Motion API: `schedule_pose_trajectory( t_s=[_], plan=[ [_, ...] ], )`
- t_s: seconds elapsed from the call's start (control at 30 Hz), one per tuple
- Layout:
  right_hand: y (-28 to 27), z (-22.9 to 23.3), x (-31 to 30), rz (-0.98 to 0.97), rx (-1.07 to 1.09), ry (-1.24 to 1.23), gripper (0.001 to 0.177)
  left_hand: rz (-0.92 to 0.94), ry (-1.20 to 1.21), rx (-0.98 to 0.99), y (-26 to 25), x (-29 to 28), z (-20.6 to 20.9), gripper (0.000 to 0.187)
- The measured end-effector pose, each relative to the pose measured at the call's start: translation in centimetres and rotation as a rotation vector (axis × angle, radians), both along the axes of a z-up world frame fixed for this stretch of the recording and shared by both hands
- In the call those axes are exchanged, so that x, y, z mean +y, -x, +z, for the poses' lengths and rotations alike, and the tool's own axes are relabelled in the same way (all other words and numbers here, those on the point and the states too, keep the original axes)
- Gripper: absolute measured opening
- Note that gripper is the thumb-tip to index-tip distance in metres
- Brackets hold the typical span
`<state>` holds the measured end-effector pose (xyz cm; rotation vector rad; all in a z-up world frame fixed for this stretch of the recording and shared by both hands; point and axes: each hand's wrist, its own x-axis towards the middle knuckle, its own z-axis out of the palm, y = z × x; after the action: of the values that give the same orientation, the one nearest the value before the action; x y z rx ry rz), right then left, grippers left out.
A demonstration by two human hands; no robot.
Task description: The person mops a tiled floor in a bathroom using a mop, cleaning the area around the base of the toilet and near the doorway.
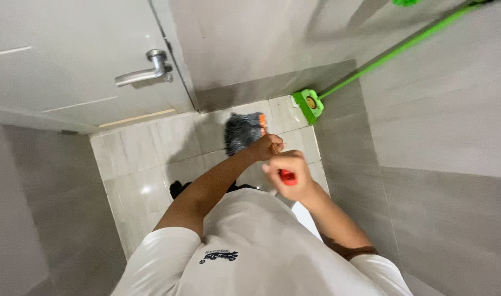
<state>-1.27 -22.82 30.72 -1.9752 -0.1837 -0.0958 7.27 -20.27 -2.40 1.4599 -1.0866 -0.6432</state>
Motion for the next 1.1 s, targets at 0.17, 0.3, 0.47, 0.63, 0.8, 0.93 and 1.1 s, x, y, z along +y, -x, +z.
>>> schedule_pose_trajectory(
  t_s=[0.17,0.3,0.47,0.63,0.8,0.93,1.1],
  plan=[
    [-0.4,-0.9,0.9,0.032,-0.101,0.054,0.028,-0.098,0.161,0.047,-0.2,-1.3,0.0,0.032],
    [-1.1,-1.9,2.6,0.077,-0.087,0.079,0.033,-0.142,0.167,0.085,-0.7,0.0,0.8,0.030],
    [-1.6,-1.0,5.4,0.151,-0.075,-0.001,0.040,-0.078,-0.053,0.065,-1.2,6.5,3.5,0.039],
    [-3.0,0.2,9.6,0.228,-0.130,-0.072,0.040,-0.008,-0.091,0.093,-2.1,13.2,3.8,0.042],
    [-4.7,0.3,14.3,0.299,-0.163,-0.152,0.040,0.091,-0.273,0.027,-3.2,21.1,4.0,0.029],
    [-5.3,-0.9,18.6,0.349,-0.146,-0.317,0.038,0.254,-0.338,-0.090,-2.9,28.8,4.3,0.016],
    [-6.4,-3.5,23.9,0.448,-0.115,-0.587,0.043,0.376,-0.552,-0.017,-3.2,38.0,4.0,0.014]
  ],
)
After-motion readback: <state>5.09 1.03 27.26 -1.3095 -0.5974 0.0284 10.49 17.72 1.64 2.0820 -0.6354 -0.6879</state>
